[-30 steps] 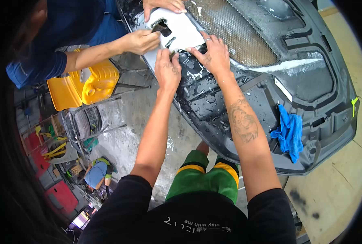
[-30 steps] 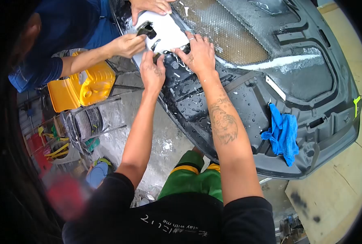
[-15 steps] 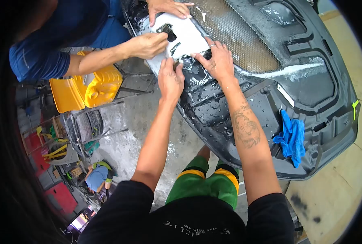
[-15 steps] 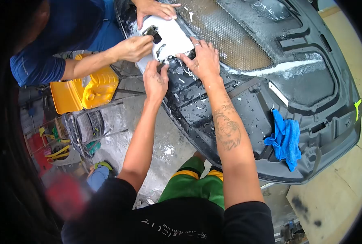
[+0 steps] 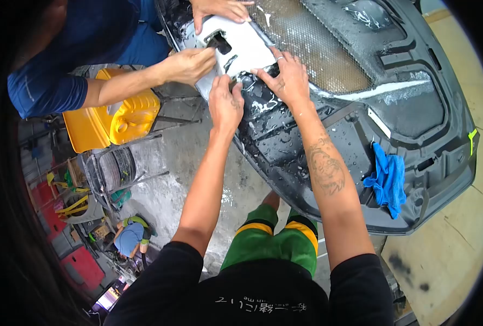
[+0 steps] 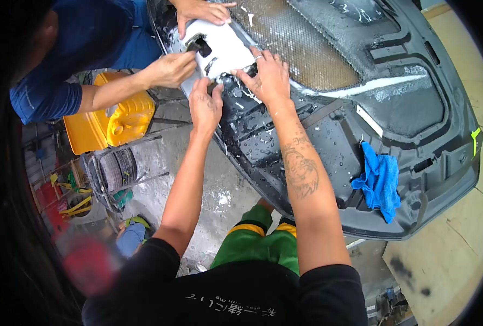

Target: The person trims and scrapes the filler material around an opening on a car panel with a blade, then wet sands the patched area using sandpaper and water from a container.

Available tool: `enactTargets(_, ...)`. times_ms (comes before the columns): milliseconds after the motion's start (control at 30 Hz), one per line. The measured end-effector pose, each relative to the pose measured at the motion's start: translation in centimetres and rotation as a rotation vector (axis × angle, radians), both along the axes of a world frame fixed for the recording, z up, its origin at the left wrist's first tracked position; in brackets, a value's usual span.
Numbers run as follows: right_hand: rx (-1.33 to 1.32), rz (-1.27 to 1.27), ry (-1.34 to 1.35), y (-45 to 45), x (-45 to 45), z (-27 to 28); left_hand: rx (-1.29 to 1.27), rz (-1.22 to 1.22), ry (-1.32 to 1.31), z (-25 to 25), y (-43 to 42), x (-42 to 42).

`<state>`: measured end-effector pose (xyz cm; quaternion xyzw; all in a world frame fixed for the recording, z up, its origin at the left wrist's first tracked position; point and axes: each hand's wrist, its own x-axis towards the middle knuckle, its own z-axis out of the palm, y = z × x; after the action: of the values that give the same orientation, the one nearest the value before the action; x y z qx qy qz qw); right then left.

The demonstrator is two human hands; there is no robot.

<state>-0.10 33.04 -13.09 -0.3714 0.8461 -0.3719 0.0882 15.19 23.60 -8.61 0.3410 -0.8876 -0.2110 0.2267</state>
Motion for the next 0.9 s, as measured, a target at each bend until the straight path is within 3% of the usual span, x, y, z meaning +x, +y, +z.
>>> enactTargets(133,-0.052,0.013,-0.006,0.1,-0.1,-0.5,-0.057,-0.007,0.043,-0.1,-0.2,-0.7)
enactTargets(233,-0.063,-0.054,0.145,-0.1,0.3,-0.5,-0.03,-0.007,-0.038,0.6,0.0,-0.7)
enactTargets(533,-0.05,0.006,-0.014,0.2,0.2,-0.4,-0.087,-0.015,-0.025,0.2,-0.4,-1.3)
enactTargets(900,-0.079,0.005,0.003,0.3,-0.1,-0.8,-0.104,-0.047,-0.013,0.2,-1.0,-0.5)
